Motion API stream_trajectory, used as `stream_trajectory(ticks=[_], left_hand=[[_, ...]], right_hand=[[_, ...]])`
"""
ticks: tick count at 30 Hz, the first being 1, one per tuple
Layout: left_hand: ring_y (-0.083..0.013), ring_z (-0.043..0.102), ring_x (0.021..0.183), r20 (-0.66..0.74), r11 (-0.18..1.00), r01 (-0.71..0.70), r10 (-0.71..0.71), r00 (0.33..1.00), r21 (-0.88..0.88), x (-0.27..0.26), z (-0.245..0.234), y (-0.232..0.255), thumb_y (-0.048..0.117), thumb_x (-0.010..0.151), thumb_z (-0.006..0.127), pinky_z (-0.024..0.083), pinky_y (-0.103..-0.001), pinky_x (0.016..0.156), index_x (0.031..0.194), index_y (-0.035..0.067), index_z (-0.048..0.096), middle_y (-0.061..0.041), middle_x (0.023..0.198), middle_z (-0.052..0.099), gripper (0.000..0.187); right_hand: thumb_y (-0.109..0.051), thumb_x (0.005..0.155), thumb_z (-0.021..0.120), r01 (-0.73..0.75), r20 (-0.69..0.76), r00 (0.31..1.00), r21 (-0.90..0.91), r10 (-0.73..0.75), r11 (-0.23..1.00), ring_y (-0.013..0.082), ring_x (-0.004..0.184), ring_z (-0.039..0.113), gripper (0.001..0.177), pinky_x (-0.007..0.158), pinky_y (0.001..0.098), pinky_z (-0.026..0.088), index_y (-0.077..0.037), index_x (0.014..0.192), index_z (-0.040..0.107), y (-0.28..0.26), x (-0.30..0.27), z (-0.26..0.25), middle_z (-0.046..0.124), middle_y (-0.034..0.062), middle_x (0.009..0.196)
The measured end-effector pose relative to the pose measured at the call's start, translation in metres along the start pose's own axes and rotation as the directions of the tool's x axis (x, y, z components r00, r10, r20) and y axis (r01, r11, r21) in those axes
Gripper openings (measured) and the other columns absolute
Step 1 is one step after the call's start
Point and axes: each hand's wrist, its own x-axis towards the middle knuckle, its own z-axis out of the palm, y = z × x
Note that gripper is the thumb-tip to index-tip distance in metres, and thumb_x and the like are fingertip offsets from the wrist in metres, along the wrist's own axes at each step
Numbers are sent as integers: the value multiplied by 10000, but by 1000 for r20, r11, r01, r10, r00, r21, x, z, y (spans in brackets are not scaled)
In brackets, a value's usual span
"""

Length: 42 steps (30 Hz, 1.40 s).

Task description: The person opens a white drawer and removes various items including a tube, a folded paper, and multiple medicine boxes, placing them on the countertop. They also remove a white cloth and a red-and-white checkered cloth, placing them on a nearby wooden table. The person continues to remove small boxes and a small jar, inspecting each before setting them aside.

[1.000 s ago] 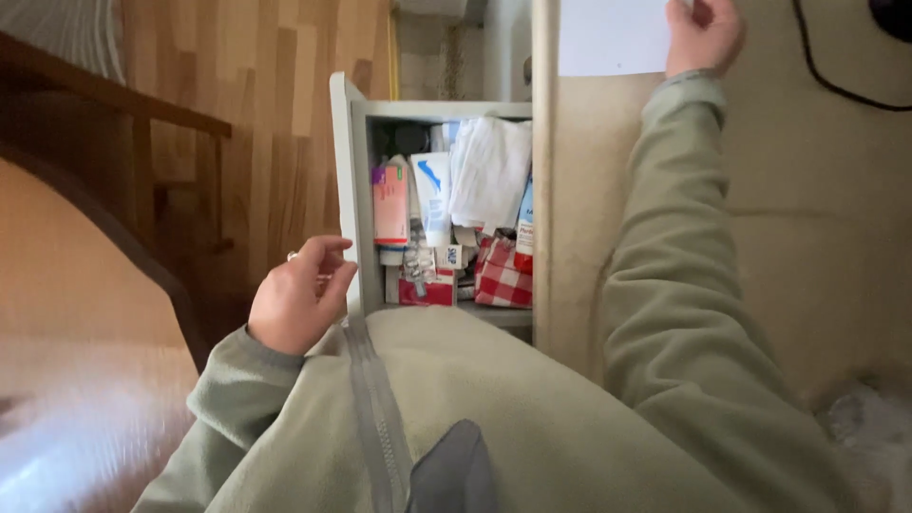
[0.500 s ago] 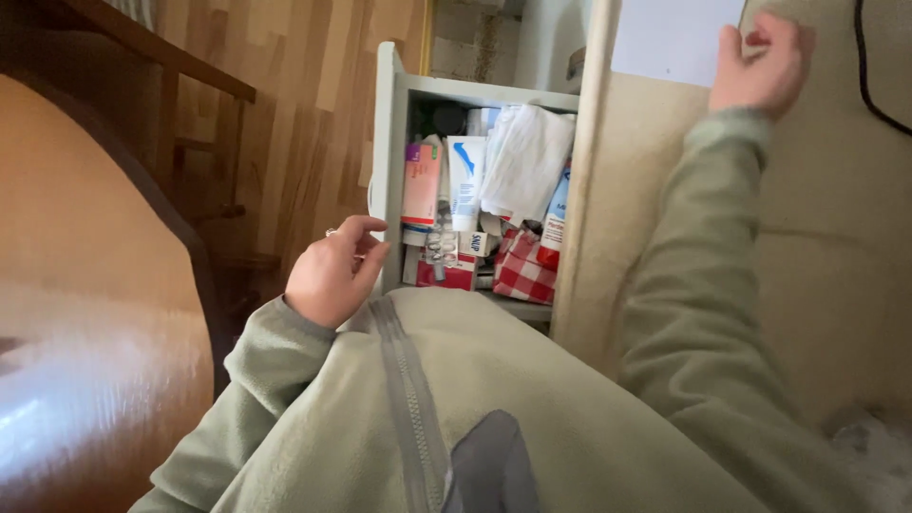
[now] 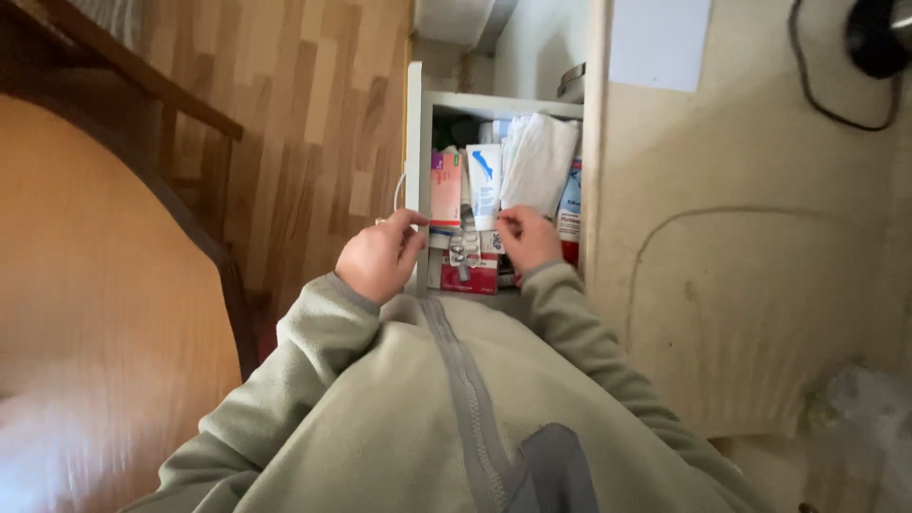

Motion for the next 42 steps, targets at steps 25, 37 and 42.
stream_trajectory(ticks=[25, 37, 42], left_hand=[[-234, 719, 932, 144, 959, -235, 258, 955, -161, -24, -18, -25, 303, 980, 604, 599, -407, 858, 1182, 258, 651, 38, 889, 817, 212], [-242, 767, 880, 142, 980, -99, 124, 982, -170, -3, -15, 12, 279, 966, 649, 623, -398, 804, 1192, 240, 690, -14, 904, 821, 233], [-241, 781, 860, 130, 980, -63, 89, 988, -190, 7, -8, 32, 294, 977, 647, 623, -372, 768, 1159, 183, 692, -25, 882, 812, 219]], right_hand=[[-350, 773, 931, -404, 54, 840, 726, 539, 557, 145, 672, 695, 568, 452, 193, 537, -75, 1227, 728, 6, -26, 32, 772, 105, 908], [-153, 900, 742, -76, -151, 875, 896, 461, 437, 188, 536, 710, 292, 421, 264, 574, -36, 1083, 547, -5, 12, -152, 692, 112, 772], [-270, 700, 974, -51, -567, 724, 525, 393, 850, 231, 762, 784, 548, 615, 354, 635, -106, 1129, 675, 161, 115, -193, 749, 116, 920]])
